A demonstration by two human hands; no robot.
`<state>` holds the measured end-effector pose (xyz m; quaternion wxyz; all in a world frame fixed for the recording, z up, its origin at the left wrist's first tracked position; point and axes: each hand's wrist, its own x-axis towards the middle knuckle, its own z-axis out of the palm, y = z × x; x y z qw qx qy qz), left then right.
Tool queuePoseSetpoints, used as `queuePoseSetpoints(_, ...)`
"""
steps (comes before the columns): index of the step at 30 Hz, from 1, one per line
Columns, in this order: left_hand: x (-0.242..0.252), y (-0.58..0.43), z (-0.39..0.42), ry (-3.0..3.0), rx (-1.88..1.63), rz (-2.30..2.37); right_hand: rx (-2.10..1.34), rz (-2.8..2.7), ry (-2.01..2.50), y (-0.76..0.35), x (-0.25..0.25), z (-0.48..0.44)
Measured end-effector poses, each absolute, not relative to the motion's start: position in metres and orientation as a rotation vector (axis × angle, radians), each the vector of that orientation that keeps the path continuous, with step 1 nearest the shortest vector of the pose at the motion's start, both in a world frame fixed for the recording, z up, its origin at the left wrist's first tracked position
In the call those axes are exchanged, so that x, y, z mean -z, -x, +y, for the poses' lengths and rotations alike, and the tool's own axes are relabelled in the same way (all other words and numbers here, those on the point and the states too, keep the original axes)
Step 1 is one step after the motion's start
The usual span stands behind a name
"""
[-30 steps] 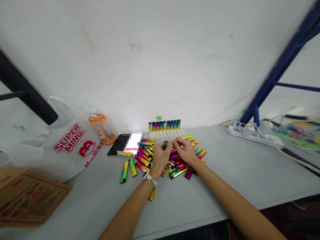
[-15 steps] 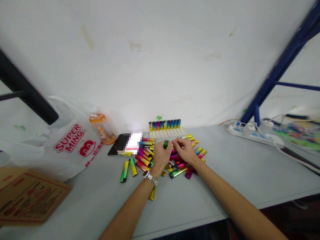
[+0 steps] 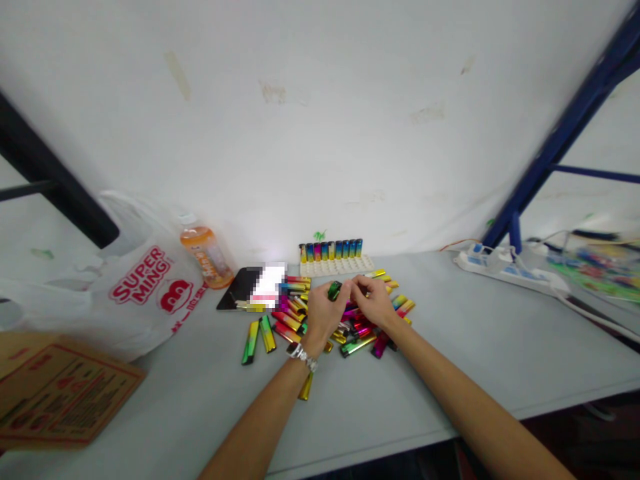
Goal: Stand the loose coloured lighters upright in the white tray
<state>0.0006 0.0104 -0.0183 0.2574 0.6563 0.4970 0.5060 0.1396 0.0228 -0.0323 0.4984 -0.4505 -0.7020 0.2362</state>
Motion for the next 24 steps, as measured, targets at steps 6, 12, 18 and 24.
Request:
queuePoseSetpoints(6,0.0222,-0.0005,0.0151,-1.819,-1.350,1.425,-0.570,-1.707,1.081,-0.1395,0.0319,0.0223)
queuePoseSetpoints(12,0.0212,-0.0011,0.0157,-1.814,-1.332,1.411,-0.570,-1.701,1.078,-0.1394,0.0309,0.0215)
queuePoseSetpoints(18,0.0217,-0.0019,0.0153,-1.824,-1.327,1.416,-0.587,-1.702,1.052,-0.1397,0.0296,0.0207)
queuePoseSetpoints(24,0.0225,-0.0021,0.0157,-1.803,-1.342,1.402,-0.608,-1.705,1.035,-0.1396,0.0293,0.0197)
